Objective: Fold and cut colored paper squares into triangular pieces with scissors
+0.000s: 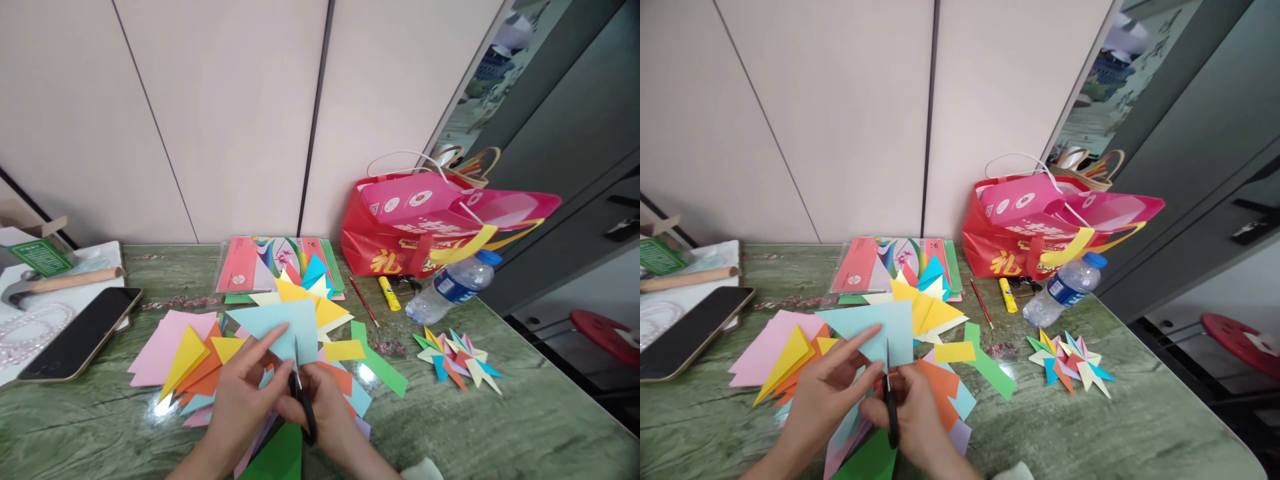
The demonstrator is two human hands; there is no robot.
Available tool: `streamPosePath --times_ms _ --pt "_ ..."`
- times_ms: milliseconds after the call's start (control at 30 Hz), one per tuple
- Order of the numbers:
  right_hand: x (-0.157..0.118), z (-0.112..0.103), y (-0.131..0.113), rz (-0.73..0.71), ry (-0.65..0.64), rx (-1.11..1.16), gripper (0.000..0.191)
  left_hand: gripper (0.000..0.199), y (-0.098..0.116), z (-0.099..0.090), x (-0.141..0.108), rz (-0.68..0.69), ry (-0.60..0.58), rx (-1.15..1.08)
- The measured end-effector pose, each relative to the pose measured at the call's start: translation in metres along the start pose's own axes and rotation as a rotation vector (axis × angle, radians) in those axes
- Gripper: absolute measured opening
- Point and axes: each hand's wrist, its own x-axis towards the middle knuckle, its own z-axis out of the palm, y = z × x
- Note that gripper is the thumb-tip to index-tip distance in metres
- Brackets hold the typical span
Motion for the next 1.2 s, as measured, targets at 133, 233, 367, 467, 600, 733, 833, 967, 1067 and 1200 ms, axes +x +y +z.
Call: streamPosePath --times_ms 133,233,367,467,600,733,833,967,1067,1200 --pt "0.000 -0.001 0.005 0.000 0.002 0.002 0.036 0.041 0.003 0.000 -0.001 0.004 0.017 0.010" --pt "0.001 -0.001 0.007 -0.003 -0.002 -0.010 0.032 0.041 0.005 0.001 0.000 0.004 0.018 0.015" --pt "0.002 -0.001 0.011 -0.003 0.018 -0.030 0.030 0.042 0.006 0.001 0.000 0.002 0.028 0.034" --pt "0.002 -0.002 0.014 0.001 0.023 -0.017 0.033 0.043 0.007 0.000 0.000 -0.012 0.028 0.039" --pt "0.002 -0.001 0.012 0.000 0.035 -0.008 0.035 0.043 0.006 0.001 0.001 -0.016 0.023 0.031" --pt "0.002 0.001 -0.001 -0.049 -0.003 -0.008 0.032 0.043 0.005 0.003 -0.001 -0.009 -0.015 -0.025" --pt "0.003 0.003 -0.009 -0.104 -0.060 0.031 0.029 0.043 0.004 0.005 -0.003 -0.010 -0.051 -0.050" --pt "0.004 0.006 -0.014 -0.145 -0.087 0.057 0.040 0.043 0.002 0.005 -0.004 -0.014 -0.069 -0.044" --pt "0.004 0.005 -0.012 -0.140 -0.087 0.047 0.042 0.043 0.000 0.004 -0.004 -0.001 -0.073 -0.033" --pt "0.003 0.002 -0.005 -0.128 -0.063 0.025 0.039 0.043 -0.002 0.003 -0.005 0.014 -0.071 -0.023"
